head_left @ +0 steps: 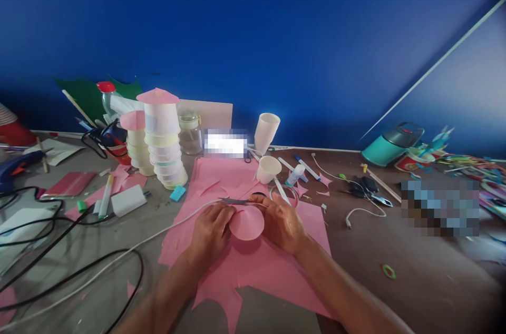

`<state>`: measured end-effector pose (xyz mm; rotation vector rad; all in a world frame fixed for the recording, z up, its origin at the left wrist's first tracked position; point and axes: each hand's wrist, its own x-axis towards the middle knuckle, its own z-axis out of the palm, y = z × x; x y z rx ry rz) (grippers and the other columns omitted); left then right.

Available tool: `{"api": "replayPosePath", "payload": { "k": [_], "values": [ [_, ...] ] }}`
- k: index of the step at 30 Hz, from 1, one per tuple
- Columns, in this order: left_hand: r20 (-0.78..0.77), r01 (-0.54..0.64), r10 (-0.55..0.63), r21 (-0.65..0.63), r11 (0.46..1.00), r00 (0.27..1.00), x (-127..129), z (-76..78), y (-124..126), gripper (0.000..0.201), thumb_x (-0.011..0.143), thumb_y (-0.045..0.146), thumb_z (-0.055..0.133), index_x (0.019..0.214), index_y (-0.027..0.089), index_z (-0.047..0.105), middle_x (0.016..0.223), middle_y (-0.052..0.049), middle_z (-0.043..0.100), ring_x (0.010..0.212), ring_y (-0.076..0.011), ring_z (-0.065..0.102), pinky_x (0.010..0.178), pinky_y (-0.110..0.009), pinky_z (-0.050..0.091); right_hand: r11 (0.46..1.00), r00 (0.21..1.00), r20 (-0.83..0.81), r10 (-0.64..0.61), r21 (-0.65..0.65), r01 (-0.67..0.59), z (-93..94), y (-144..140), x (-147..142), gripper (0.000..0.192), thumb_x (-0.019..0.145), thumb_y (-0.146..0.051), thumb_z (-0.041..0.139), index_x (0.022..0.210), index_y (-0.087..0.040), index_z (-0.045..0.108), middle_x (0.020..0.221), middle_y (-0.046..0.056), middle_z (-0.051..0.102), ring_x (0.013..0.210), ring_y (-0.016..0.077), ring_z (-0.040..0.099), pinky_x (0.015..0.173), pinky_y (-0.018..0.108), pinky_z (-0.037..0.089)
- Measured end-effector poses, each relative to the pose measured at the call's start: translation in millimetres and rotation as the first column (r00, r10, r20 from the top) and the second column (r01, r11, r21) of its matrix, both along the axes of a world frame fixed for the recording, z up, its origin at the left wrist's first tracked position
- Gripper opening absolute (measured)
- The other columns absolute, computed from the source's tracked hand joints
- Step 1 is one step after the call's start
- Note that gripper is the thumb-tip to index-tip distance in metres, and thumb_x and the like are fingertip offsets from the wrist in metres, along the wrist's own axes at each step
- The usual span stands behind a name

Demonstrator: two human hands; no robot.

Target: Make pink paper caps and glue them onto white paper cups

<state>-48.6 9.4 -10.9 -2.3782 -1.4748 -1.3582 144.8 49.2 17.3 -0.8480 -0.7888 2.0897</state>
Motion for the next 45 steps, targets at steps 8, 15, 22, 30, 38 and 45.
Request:
{"api": "replayPosePath", "payload": {
  "k": [8, 15, 22, 30, 38, 45],
  "values": [
    [0.375, 0.144, -0.026, -0.290, 0.946, 0.927, 11.0, 1.9, -0.2, 0.025, 0.082, 0.012, 0.050, 0.100, 0.020, 0.066, 0.094, -0.009, 0.072, 0.088, -0.0240, 0.068, 0.080, -0.036, 0.054, 0.999, 0.999, 0.015, -0.045, -0.004, 0.045, -9.4, -1.6, -1.5, 0.050, 0.056, -0.021, 0.088, 0.102, -0.021, 0.066, 0.084, -0.001, 0.068, 0.070, 0.0148, 0.061, 0.067, 0.024, 0.048],
    [0.779, 0.528, 0.305, -0.605, 0.596, 0.548, 16.1, 21.5, 1.0, 0.040, 0.084, 0.054, 0.060, 0.094, 0.016, 0.061, 0.069, 0.002, 0.058, 0.045, -0.0084, 0.042, 0.046, -0.024, 0.035, 0.994, 0.996, 0.017, -0.089, 0.063, 0.088, -10.0, 2.8, 3.6, 0.046, 0.057, -0.024, 0.085, 0.099, -0.023, 0.068, 0.082, -0.001, 0.066, 0.070, 0.0149, 0.059, 0.064, 0.024, 0.046],
    [0.789, 0.702, 0.428, -0.600, 0.383, 0.441, 18.3, 23.3, 0.5, 0.051, 0.064, 0.057, 0.083, 0.067, 0.018, 0.051, 0.047, 0.010, 0.039, 0.042, -0.0042, 0.030, 0.045, -0.021, 0.020, 0.998, 0.999, -0.011, -0.054, 0.028, 0.054, -8.0, -0.3, 2.1, 0.047, 0.058, -0.022, 0.085, 0.100, -0.022, 0.066, 0.085, -0.002, 0.067, 0.072, 0.0136, 0.059, 0.068, 0.023, 0.045],
    [0.803, 0.686, 0.457, -0.578, 0.441, 0.383, 18.7, 20.2, 2.8, 0.057, 0.060, 0.058, 0.087, 0.060, 0.019, 0.045, 0.046, 0.010, 0.037, 0.042, -0.0036, 0.030, 0.045, -0.020, 0.021, 0.995, 0.994, -0.051, -0.100, -0.002, 0.100, -14.0, -2.5, -2.3, 0.048, 0.058, -0.022, 0.088, 0.101, -0.021, 0.065, 0.086, -0.001, 0.069, 0.078, 0.0150, 0.061, 0.073, 0.024, 0.047],
    [0.809, 0.690, 0.454, -0.570, 0.447, 0.374, 19.2, 15.3, 2.2, 0.059, 0.060, 0.062, 0.085, 0.060, 0.019, 0.044, 0.044, 0.010, 0.037, 0.042, -0.0040, 0.030, 0.045, -0.021, 0.021, 0.993, 0.993, -0.047, -0.107, -0.045, 0.105, -17.7, 0.6, -3.2, 0.053, 0.054, -0.018, 0.093, 0.099, -0.020, 0.065, 0.081, -0.002, 0.070, 0.074, 0.0130, 0.062, 0.071, 0.023, 0.047],
    [0.813, 0.705, 0.470, -0.555, 0.442, 0.345, 18.6, 14.4, 2.5, 0.054, 0.061, 0.056, 0.087, 0.062, 0.019, 0.048, 0.044, 0.009, 0.041, 0.042, -0.0046, 0.034, 0.046, -0.020, 0.023, 0.993, 0.990, -0.086, -0.108, -0.055, 0.104, -20.8, 1.7, -2.2, 0.048, 0.056, -0.016, 0.091, 0.097, -0.020, 0.067, 0.085, -0.002, 0.070, 0.075, 0.0132, 0.062, 0.073, 0.024, 0.048]
  ]
}}
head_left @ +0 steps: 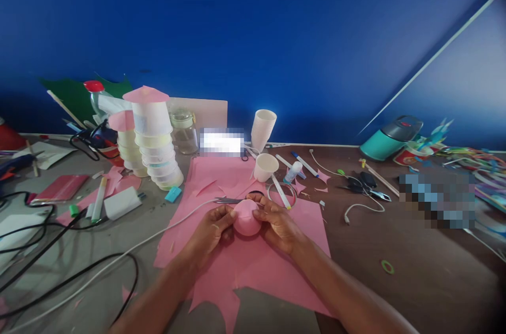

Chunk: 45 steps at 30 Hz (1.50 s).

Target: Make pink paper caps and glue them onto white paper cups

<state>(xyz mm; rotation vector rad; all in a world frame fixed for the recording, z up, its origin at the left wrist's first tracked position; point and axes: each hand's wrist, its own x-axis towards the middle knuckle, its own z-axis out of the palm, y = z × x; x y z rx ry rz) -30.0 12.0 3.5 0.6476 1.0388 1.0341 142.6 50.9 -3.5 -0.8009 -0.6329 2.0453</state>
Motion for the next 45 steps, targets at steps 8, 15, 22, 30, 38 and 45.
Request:
{"api": "replayPosePath", "payload": {
  "k": [8, 15, 22, 30, 38, 45],
  "values": [
    [0.006, -0.049, 0.049, -0.002, 0.999, 0.999, 0.2, -1.6, 1.8, 0.056, 0.059, 0.058, 0.087, 0.059, 0.019, 0.046, 0.041, 0.009, 0.040, 0.040, -0.0046, 0.032, 0.045, -0.021, 0.022, 0.997, 1.000, -0.020, 0.018, 0.074, -0.016, -1.3, 0.3, -1.7, 0.038, 0.066, -0.028, 0.087, 0.097, -0.019, 0.068, 0.091, 0.002, 0.071, 0.087, 0.0183, 0.064, 0.080, 0.028, 0.048],
    [-0.076, -0.088, 0.094, 0.077, 0.993, 0.993, -0.7, 0.1, 0.7, 0.056, 0.063, 0.062, 0.082, 0.060, 0.019, 0.046, 0.044, 0.009, 0.041, 0.043, -0.0050, 0.034, 0.045, -0.020, 0.023, 0.975, 0.996, 0.055, 0.067, 0.209, -0.077, 0.6, -4.3, -4.1, 0.034, 0.072, -0.036, 0.083, 0.097, -0.020, 0.066, 0.096, 0.004, 0.071, 0.089, 0.0201, 0.065, 0.080, 0.031, 0.050],
    [-0.105, -0.114, 0.123, 0.091, 0.989, 0.987, -2.8, -2.3, 1.4, 0.052, 0.069, 0.060, 0.080, 0.063, 0.020, 0.047, 0.047, 0.009, 0.040, 0.044, -0.0056, 0.033, 0.045, -0.020, 0.023, 0.548, 0.711, 0.486, -0.508, 0.819, -0.168, -16.1, -15.8, -0.8, 0.055, 0.087, -0.032, 0.063, 0.138, -0.023, 0.046, 0.133, 0.015, 0.055, 0.122, 0.0305, 0.055, 0.101, 0.049, 0.049],
    [-0.022, -0.006, 0.008, 0.082, 0.997, 1.000, 2.0, 6.1, -3.3, 0.054, 0.064, 0.059, 0.084, 0.059, 0.019, 0.048, 0.046, 0.008, 0.043, 0.044, -0.0067, 0.035, 0.046, -0.021, 0.030, 0.065, 0.590, 0.423, -0.688, 0.845, -0.531, -17.8, -19.8, -0.6, 0.079, 0.086, -0.027, 0.062, 0.154, -0.016, 0.022, 0.150, 0.024, 0.035, 0.137, 0.0386, 0.041, 0.104, 0.059, 0.047],
    [-0.019, -0.042, 0.044, 0.106, 0.993, 0.999, 0.0, 6.7, -2.7, 0.049, 0.070, 0.062, 0.078, 0.066, 0.017, 0.058, 0.054, 0.004, 0.052, 0.046, -0.0077, 0.039, 0.048, -0.023, 0.034, 0.464, 0.743, 0.466, -0.480, 0.854, -0.236, -9.5, -15.8, 1.3, 0.054, 0.083, -0.024, 0.066, 0.134, -0.023, 0.050, 0.130, 0.016, 0.060, 0.122, 0.0330, 0.056, 0.102, 0.053, 0.047],
    [0.012, -0.112, 0.112, 0.110, 0.988, 0.994, -1.0, 14.3, -2.5, 0.049, 0.068, 0.062, 0.079, 0.068, 0.016, 0.061, 0.065, 0.003, 0.055, 0.047, -0.0067, 0.040, 0.047, -0.022, 0.036, 0.991, 0.997, -0.051, 0.050, 0.125, -0.043, 19.8, -8.1, 0.4, 0.044, 0.075, -0.059, 0.066, 0.087, -0.017, 0.069, 0.089, 0.010, 0.071, 0.065, 0.0199, 0.061, 0.070, 0.037, 0.051]
  ]
}}
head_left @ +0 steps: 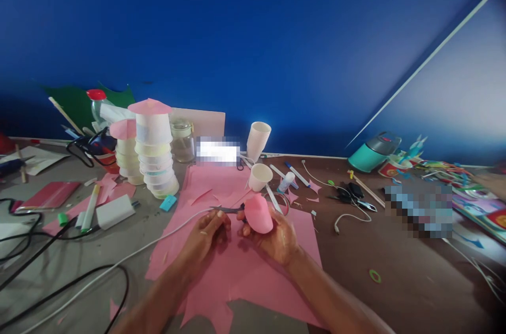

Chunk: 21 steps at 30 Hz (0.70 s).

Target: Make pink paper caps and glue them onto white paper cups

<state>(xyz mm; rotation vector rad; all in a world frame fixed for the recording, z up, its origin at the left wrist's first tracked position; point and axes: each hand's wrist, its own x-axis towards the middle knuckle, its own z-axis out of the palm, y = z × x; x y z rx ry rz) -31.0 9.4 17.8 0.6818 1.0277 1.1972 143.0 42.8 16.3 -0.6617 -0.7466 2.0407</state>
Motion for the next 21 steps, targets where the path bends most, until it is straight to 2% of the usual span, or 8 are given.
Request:
{"api": "replayPosePath", "payload": {
  "k": [4, 9, 14, 16, 18, 21],
  "values": [
    [0.008, -0.014, 0.014, -0.002, 1.000, 1.000, 1.3, 2.5, 0.1, 0.049, 0.067, 0.060, 0.080, 0.068, 0.015, 0.061, 0.066, 0.003, 0.056, 0.047, -0.0063, 0.041, 0.046, -0.021, 0.036, 0.994, 0.990, -0.134, 0.040, -0.094, -0.053, 1.7, 1.2, 0.4, 0.050, 0.075, -0.064, 0.064, 0.093, -0.018, 0.069, 0.088, 0.010, 0.074, 0.061, 0.0189, 0.061, 0.075, 0.038, 0.049],
    [0.026, -0.019, 0.019, 0.021, 1.000, 0.999, 1.9, -4.2, 1.0, 0.047, 0.070, 0.059, 0.078, 0.069, 0.016, 0.061, 0.061, 0.003, 0.055, 0.048, -0.0079, 0.042, 0.045, -0.021, 0.036, 0.987, 0.978, -0.180, 0.102, -0.102, -0.122, -3.5, 1.0, 3.1, 0.066, 0.074, -0.075, 0.059, 0.110, -0.020, 0.066, 0.100, 0.013, 0.076, 0.080, 0.0266, 0.070, 0.083, 0.042, 0.050],
    [-0.082, -0.030, 0.033, 0.034, 0.999, 0.996, 0.3, -6.5, 0.8, 0.045, 0.073, 0.059, 0.076, 0.071, 0.017, 0.060, 0.061, 0.003, 0.054, 0.053, -0.0094, 0.045, 0.049, -0.021, 0.036, 0.975, 0.970, -0.158, 0.186, -0.091, -0.202, -10.7, 3.3, 3.2, 0.049, 0.072, -0.052, 0.066, 0.104, -0.015, 0.069, 0.097, 0.014, 0.075, 0.086, 0.0274, 0.071, 0.083, 0.040, 0.051],
    [-0.149, -0.059, 0.071, 0.083, 0.995, 0.986, 0.2, -6.0, 0.6, 0.043, 0.073, 0.056, 0.078, 0.073, 0.017, 0.061, 0.064, 0.003, 0.055, 0.058, -0.0095, 0.047, 0.054, -0.021, 0.038, 0.975, 0.970, -0.155, 0.189, -0.087, -0.204, -11.6, 2.7, 2.1, 0.045, 0.070, -0.048, 0.066, 0.102, -0.017, 0.068, 0.096, 0.012, 0.076, 0.081, 0.0270, 0.070, 0.080, 0.040, 0.052],
    [-0.152, -0.068, 0.089, 0.141, 0.988, 0.984, 1.1, -5.9, 0.2, 0.042, 0.072, 0.054, 0.080, 0.077, 0.017, 0.062, 0.066, 0.003, 0.057, 0.060, -0.0103, 0.051, 0.058, -0.022, 0.042, 0.973, 0.965, -0.151, 0.214, -0.058, -0.224, -11.4, 0.9, 0.4, 0.042, 0.070, -0.048, 0.066, 0.102, -0.020, 0.066, 0.092, 0.010, 0.075, 0.077, 0.0276, 0.070, 0.077, 0.042, 0.052],
    [-0.066, 0.034, -0.023, 0.174, 0.984, 0.998, 3.8, -6.3, -1.0, 0.040, 0.077, 0.055, 0.075, 0.088, 0.019, 0.059, 0.059, 0.005, 0.056, 0.053, -0.0136, 0.058, 0.055, -0.026, 0.045, 0.970, 0.963, -0.120, 0.240, -0.012, -0.243, -11.5, -3.6, -3.0, 0.045, 0.068, -0.044, 0.069, 0.108, -0.023, 0.061, 0.091, 0.008, 0.073, 0.075, 0.0288, 0.070, 0.073, 0.044, 0.053]
  ]
}}
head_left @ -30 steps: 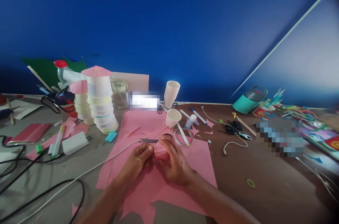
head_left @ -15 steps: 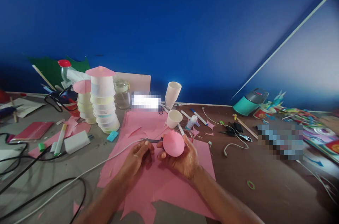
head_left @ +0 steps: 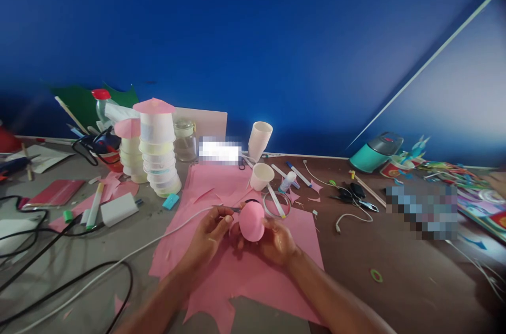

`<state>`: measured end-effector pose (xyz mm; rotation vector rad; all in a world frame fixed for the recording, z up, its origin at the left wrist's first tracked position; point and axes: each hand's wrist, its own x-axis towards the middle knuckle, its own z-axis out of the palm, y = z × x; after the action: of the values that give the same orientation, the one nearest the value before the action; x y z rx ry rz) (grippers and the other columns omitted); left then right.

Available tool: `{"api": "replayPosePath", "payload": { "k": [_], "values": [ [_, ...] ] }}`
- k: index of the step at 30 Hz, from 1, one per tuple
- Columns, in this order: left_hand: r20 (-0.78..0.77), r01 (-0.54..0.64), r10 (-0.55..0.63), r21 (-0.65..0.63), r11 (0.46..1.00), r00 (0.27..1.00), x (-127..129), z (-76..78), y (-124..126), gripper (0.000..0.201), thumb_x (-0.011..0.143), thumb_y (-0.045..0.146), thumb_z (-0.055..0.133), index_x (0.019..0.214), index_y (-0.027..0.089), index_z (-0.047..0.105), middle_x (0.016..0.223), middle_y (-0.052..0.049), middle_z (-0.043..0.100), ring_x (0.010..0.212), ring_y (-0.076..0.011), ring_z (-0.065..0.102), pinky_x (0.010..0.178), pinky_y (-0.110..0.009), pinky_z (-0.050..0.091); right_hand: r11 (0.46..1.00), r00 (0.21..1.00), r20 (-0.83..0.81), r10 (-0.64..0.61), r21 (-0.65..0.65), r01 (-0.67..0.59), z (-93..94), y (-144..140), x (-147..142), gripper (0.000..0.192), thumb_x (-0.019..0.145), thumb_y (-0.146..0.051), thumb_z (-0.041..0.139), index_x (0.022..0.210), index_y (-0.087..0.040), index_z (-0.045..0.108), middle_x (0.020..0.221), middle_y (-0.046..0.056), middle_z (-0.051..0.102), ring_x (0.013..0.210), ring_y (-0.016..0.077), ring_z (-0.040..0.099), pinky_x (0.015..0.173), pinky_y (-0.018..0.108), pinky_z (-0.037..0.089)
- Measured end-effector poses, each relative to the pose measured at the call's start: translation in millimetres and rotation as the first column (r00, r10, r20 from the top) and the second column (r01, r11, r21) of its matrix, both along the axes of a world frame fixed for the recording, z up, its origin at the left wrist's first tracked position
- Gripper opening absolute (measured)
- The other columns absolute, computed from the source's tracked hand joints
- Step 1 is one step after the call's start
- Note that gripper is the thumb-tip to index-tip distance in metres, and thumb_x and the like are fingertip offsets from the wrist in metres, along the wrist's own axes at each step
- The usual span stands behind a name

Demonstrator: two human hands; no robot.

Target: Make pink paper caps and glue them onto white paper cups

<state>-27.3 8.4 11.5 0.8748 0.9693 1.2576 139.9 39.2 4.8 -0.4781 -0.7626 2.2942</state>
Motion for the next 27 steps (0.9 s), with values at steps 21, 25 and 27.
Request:
{"api": "replayPosePath", "payload": {
  "k": [21, 25, 27],
  "values": [
    [-0.433, -0.204, 0.237, 0.121, 0.971, 0.870, -5.6, -6.3, 2.6, 0.018, 0.074, 0.027, 0.073, 0.063, 0.018, 0.063, 0.061, 0.000, 0.057, 0.059, -0.0146, 0.045, 0.056, -0.026, 0.031, 0.944, 0.972, 0.230, -0.055, 0.330, -0.024, -1.0, -4.5, 1.9, 0.055, 0.075, -0.054, 0.077, 0.121, -0.027, 0.063, 0.090, 0.003, 0.068, 0.060, 0.0190, 0.066, 0.062, 0.036, 0.054],
    [-0.516, -0.176, 0.249, 0.186, 0.967, 0.820, -4.4, -6.2, 1.7, 0.022, 0.075, 0.020, 0.070, 0.057, 0.020, 0.058, 0.058, 0.000, 0.054, 0.057, -0.0149, 0.041, 0.057, -0.027, 0.026, 0.867, 0.856, 0.373, -0.357, 0.474, 0.155, -4.1, -3.2, -0.6, 0.036, 0.078, -0.041, 0.078, 0.108, -0.024, 0.070, 0.089, 0.003, 0.068, 0.067, 0.0179, 0.062, 0.061, 0.030, 0.051],
    [-0.552, -0.150, 0.246, 0.214, 0.965, 0.797, -3.5, -5.8, 0.8, 0.026, 0.077, 0.019, 0.067, 0.055, 0.020, 0.054, 0.057, 0.001, 0.052, 0.056, -0.0150, 0.040, 0.057, -0.028, 0.024, 0.803, 0.759, 0.420, -0.498, 0.554, 0.220, -7.6, -0.9, -0.5, 0.025, 0.076, -0.032, 0.078, 0.098, -0.021, 0.072, 0.077, 0.001, 0.065, 0.066, 0.0168, 0.058, 0.061, 0.029, 0.047]
  ]
}}
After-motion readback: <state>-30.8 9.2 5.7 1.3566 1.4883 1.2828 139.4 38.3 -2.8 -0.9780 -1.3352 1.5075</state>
